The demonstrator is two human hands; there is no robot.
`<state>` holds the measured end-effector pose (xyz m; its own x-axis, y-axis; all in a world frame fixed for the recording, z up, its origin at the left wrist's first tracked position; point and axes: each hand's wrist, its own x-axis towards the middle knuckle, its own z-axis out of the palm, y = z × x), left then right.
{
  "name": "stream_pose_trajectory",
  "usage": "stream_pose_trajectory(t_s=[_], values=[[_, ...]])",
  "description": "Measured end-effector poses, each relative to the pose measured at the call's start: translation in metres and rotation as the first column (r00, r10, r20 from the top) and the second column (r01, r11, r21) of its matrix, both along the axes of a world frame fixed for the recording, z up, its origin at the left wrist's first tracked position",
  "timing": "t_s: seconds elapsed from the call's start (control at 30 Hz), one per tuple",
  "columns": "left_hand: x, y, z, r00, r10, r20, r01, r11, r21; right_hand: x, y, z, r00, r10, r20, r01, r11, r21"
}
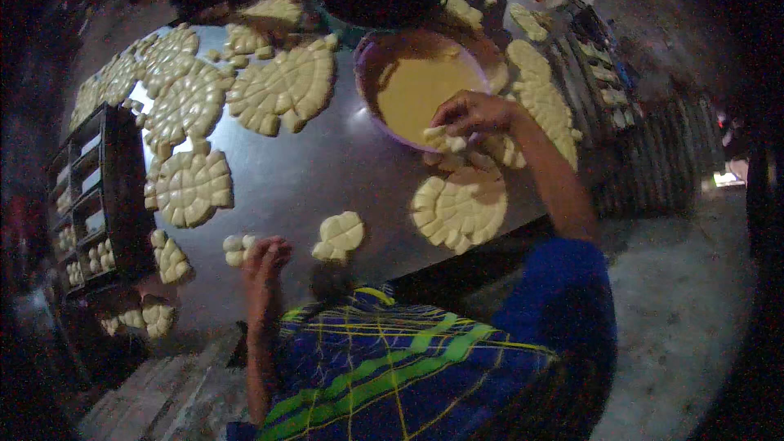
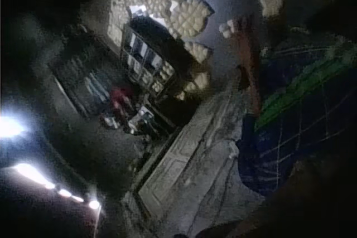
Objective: The person picks up pieces of dough, adds a dark filling from a bowl by hand, pinches the dough closed to form buns, and places them into metal baking tins on the table.
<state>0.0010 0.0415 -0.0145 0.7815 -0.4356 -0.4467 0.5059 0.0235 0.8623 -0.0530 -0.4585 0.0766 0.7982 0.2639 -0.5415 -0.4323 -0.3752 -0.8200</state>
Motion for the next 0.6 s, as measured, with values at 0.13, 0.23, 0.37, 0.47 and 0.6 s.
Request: stream_pose_trajectory(t_s=[0.13, 0.23, 0.37, 0.47, 0.6], values=[[-0.011, -0.042, 0.019, 0.914, -0.263, -0.31, 0.161, 0.935, -0.316, -0.019, 0.114, -0.022, 0.903, -0.429, 0.005, 0.342, 0.726, 0.596], [-0.016, -0.059, 0.036, 0.822, -0.404, -0.403, 0.156, 0.839, -0.522, -0.018, 0.2, -0.049, 0.746, -0.664, 0.047, 0.409, 0.514, 0.754], [-0.013, -0.043, 0.051, 0.863, -0.289, -0.415, 0.024, 0.843, -0.538, -0.013, 0.271, -0.053, 0.727, -0.687, -0.001, 0.404, 0.425, 0.81], [-0.01, -0.026, 0.051, 0.887, -0.173, -0.429, -0.062, 0.874, -0.481, -0.009, 0.305, -0.054, 0.685, -0.728, -0.037, 0.43, 0.362, 0.827], [-0.004, -0.006, 0.042, 0.9, -0.11, -0.421, -0.143, 0.839, -0.526, -0.013, 0.335, -0.069, 0.572, -0.812, -0.117, 0.515, 0.245, 0.821]])
